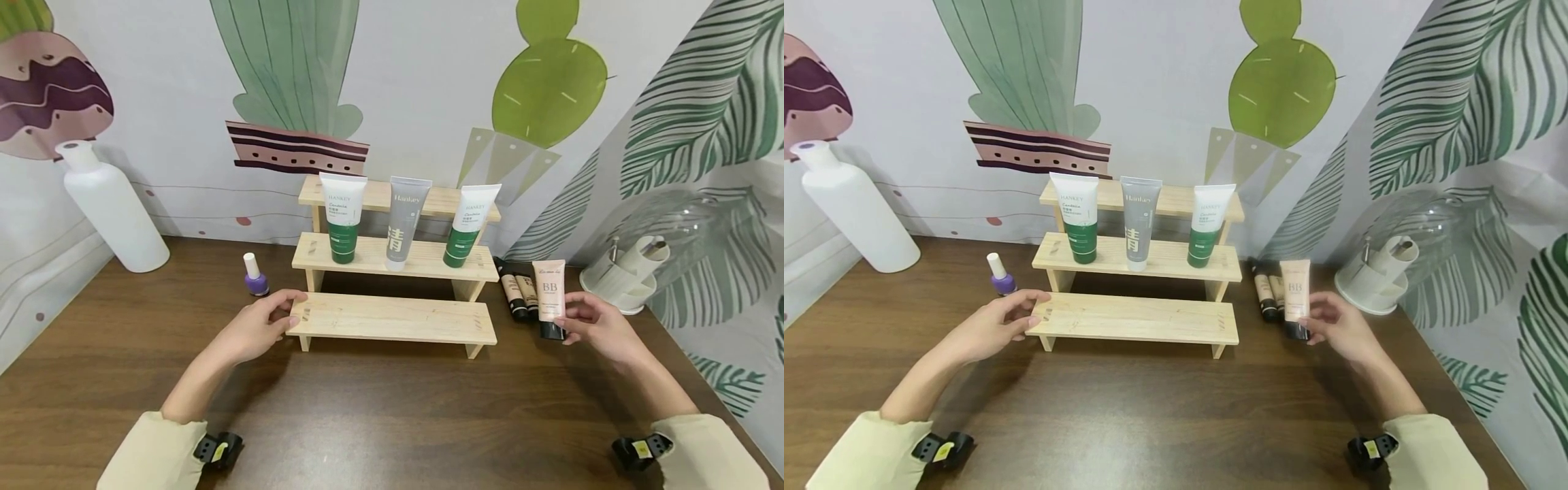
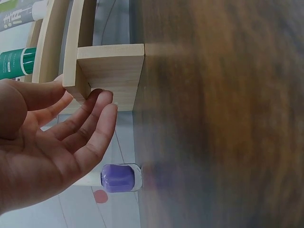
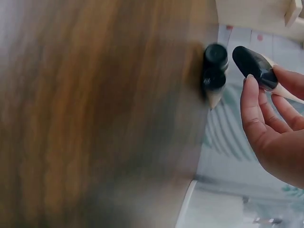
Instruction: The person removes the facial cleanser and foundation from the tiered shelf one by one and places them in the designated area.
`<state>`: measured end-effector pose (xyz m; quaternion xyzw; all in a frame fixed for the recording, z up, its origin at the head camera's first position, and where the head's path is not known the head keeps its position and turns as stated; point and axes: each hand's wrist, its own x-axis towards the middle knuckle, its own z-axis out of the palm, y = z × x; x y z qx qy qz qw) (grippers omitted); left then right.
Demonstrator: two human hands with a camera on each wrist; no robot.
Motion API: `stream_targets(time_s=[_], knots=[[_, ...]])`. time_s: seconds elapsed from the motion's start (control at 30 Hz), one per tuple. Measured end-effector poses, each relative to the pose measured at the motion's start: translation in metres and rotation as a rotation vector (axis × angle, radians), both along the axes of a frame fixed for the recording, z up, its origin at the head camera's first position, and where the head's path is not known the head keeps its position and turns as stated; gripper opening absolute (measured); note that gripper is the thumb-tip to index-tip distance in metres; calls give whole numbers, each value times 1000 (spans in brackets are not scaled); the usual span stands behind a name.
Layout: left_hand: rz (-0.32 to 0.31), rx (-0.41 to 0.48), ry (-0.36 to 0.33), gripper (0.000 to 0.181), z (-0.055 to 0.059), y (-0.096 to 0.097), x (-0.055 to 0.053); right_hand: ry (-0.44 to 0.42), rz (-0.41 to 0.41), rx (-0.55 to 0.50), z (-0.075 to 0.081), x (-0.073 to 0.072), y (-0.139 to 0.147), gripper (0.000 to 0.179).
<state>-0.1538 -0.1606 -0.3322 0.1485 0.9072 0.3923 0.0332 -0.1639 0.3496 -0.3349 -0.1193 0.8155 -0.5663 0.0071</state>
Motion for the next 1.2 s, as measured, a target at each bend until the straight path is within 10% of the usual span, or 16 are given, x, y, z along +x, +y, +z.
stream_targets(time_s=[0.83,1.2], knots=[[-9,12,12,31,0,0,-1,-213,-87,84,-21,-21,36,44],[-4,20,-12,32,0,1,0,-236,-50,-35,-38,-31,52,36]])
